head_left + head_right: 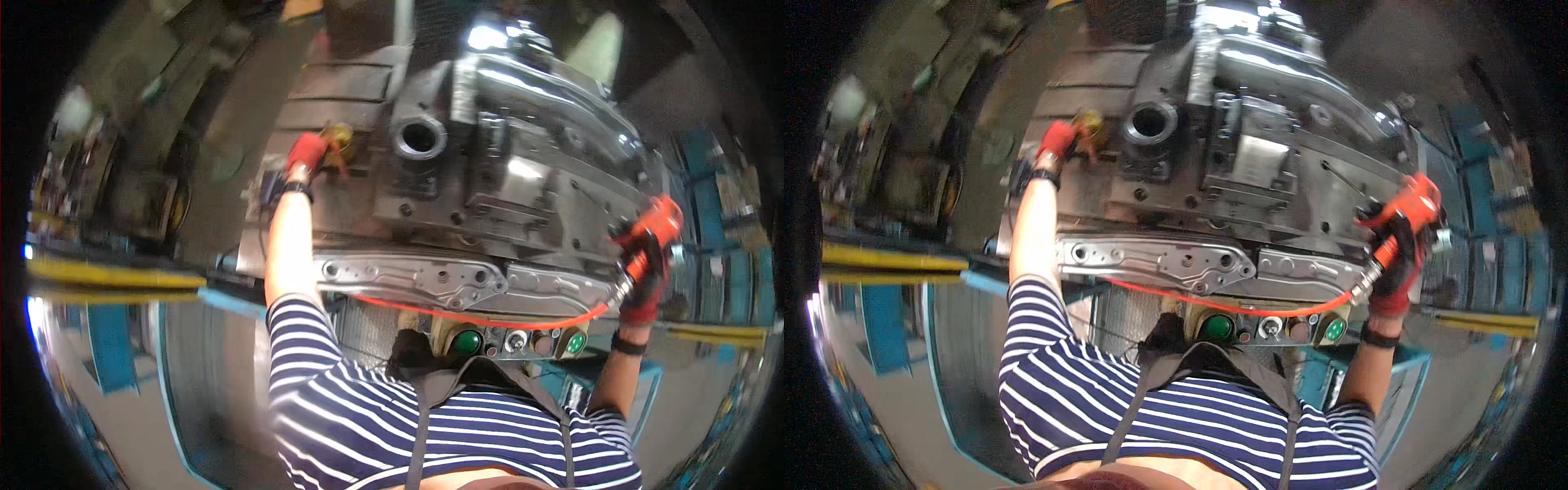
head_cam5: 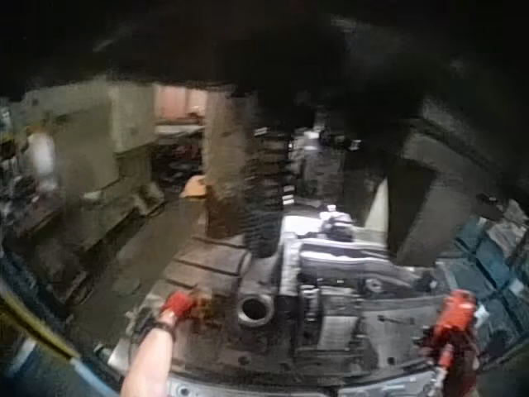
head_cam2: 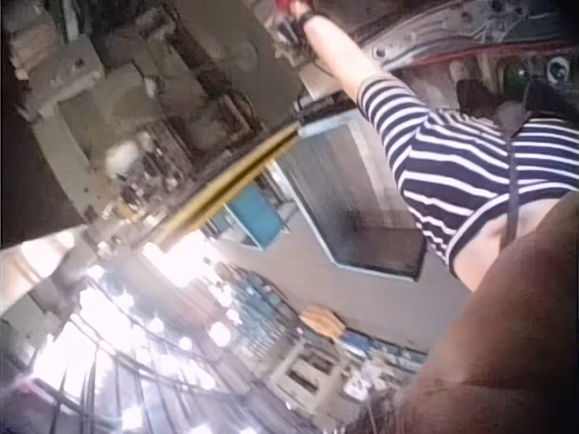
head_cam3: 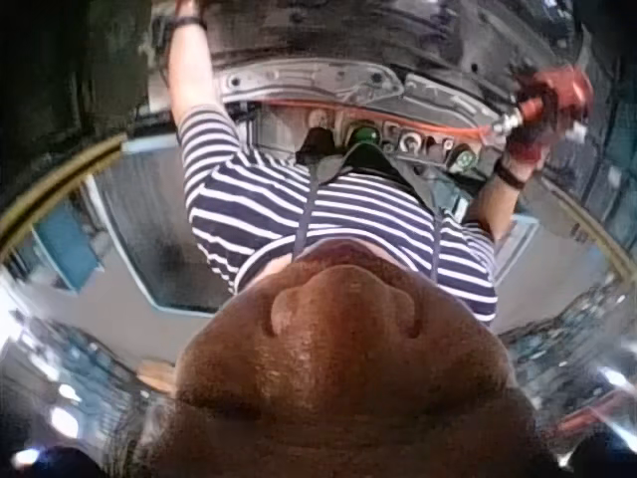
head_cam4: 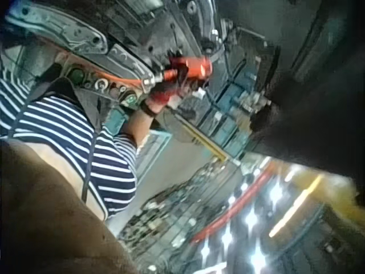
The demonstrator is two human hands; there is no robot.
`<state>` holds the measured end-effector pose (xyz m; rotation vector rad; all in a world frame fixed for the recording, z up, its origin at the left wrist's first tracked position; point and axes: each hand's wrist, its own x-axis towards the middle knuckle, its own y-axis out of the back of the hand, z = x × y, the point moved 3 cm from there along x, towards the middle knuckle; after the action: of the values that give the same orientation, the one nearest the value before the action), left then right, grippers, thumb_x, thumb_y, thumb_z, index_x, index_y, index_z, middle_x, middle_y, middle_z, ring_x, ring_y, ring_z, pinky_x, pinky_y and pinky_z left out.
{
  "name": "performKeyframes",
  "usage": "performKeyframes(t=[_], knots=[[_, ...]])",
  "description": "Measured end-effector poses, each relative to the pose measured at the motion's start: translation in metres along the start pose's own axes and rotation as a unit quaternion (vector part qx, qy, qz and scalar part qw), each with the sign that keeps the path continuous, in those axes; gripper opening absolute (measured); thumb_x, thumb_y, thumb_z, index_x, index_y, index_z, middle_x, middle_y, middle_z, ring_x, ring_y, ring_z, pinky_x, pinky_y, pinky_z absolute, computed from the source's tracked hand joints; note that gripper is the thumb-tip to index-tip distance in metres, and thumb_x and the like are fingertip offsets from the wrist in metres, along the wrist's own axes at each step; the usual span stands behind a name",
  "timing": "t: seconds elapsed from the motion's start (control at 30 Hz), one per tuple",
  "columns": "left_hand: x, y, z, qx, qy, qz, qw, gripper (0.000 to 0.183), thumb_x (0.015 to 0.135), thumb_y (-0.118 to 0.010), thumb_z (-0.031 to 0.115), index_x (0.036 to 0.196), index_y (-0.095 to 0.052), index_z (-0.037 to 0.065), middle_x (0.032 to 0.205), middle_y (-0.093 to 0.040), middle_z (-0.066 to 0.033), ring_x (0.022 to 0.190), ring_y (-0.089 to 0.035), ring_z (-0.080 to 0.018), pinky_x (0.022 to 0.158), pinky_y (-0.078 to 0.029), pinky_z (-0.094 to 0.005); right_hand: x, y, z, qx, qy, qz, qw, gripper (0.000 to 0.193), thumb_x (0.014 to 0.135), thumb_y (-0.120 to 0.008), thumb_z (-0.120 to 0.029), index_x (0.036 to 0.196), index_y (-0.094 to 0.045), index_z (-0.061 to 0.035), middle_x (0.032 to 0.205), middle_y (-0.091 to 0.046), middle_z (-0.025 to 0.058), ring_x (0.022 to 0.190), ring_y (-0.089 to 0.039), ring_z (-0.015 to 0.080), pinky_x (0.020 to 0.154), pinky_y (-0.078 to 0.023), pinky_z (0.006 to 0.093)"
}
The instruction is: Operating an industrial press to stamp metal components, including loading raw plates and unloading finished parts.
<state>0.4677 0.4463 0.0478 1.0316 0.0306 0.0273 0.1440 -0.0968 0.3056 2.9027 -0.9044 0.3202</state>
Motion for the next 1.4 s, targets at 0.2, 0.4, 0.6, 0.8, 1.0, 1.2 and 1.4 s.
performKeyframes(t=[0.2, 0.4, 0.6, 0.8, 1.0, 1.2, 1.4], knots=[[-0.043, 0.017, 0.028, -0.079, 0.119, 0.043, 0.989, 0.047, 0.077, -0.058, 0.043, 0.082, -0.066, -0.003, 0.079, -0.062, -0.0284, 0.082, -0.063, -0.0409, 0.065, -0.047, -0.0465, 0.019, -0.031, -0.007, -0.043, 0.017, -0.124, 0.991, 0.024, 0.088, -0.057, -0.023, 0.104, -0.056, -0.0044, 0.071, -0.058, 0.0023, 0.054, -0.054, 0.0095, 0.047, -0.044, 0.0208], [-0.088, 0.056, 0.024, -0.008, 0.075, 0.107, 0.991, 0.044, 0.079, -0.055, 0.039, 0.08, -0.065, -0.004, 0.081, -0.062, -0.0284, 0.085, -0.062, -0.0412, 0.072, -0.046, -0.0489, 0.025, -0.055, -0.008, 0.051, -0.082, -0.265, 0.959, 0.033, 0.091, -0.05, -0.031, 0.1, -0.059, -0.0009, 0.075, -0.064, 0.0088, 0.05, -0.054, 0.0105, 0.046, -0.041, 0.0213], [-0.226, 0.1, 0.007, -0.223, 0.195, 0.168, 0.94, 0.032, 0.078, -0.065, 0.03, 0.075, -0.06, -0.002, 0.064, -0.059, -0.0077, 0.06, -0.058, -0.0201, 0.056, -0.044, -0.0349, 0.042, -0.06, 0.024, 0.126, -0.144, -0.311, 0.931, 0.035, 0.087, -0.058, -0.024, 0.114, -0.051, -0.0035, 0.086, -0.061, 0.0045, 0.067, -0.059, 0.0115, 0.059, -0.049, 0.0234], [-0.447, 0.126, 0.079, -0.326, 0.243, 0.18, 0.895, 0.02, 0.078, -0.065, 0.015, 0.085, -0.063, -0.003, 0.077, -0.064, -0.005, 0.066, -0.058, -0.0141, 0.056, -0.046, -0.0295, 0.047, -0.048, 0.041, 0.188, -0.12, -0.399, 0.89, 0.035, 0.086, -0.06, -0.023, 0.113, -0.052, -0.0028, 0.087, -0.055, -0.0005, 0.077, -0.054, 0.0076, 0.069, -0.047, 0.0238], [-0.567, 0.089, 0.129, -0.361, 0.319, 0.188, 0.856, 0.018, 0.078, -0.063, 0.017, 0.074, -0.061, 0.0, 0.065, -0.058, -0.0033, 0.057, -0.056, -0.012, 0.053, -0.046, -0.028, 0.067, -0.07, 0.056, 0.227, -0.037, -0.504, 0.832, 0.044, 0.087, -0.059, -0.017, 0.126, -0.047, -0.0001, 0.102, -0.059, 0.0021, 0.087, -0.056, 0.0091, 0.079, -0.046, 0.0236], [-0.59, 0.064, 0.122, -0.267, 0.362, 0.175, 0.876, 0.023, 0.08, -0.06, 0.019, 0.067, -0.058, 0.0, 0.057, -0.057, -0.0073, 0.044, -0.054, -0.0152, 0.042, -0.046, -0.0285, 0.07, -0.083, 0.083, 0.133, -0.031, -0.519, 0.844, 0.044, 0.088, -0.059, -0.018, 0.126, -0.047, -0.0013, 0.107, -0.059, 0.0041, 0.088, -0.055, 0.0088, 0.079, -0.046, 0.024], [-0.582, 0.056, 0.125, -0.27, 0.343, 0.174, 0.883, 0.025, 0.079, -0.061, 0.019, 0.065, -0.057, -0.002, 0.056, -0.056, -0.0076, 0.043, -0.054, -0.0161, 0.042, -0.045, -0.0294, 0.102, -0.12, 0.051, 0.142, 0.076, -0.528, 0.834, 0.036, 0.086, -0.06, -0.019, 0.117, -0.053, -0.001, 0.092, -0.06, 0.0023, 0.077, -0.055, 0.0082, 0.069, -0.047, 0.0239]])
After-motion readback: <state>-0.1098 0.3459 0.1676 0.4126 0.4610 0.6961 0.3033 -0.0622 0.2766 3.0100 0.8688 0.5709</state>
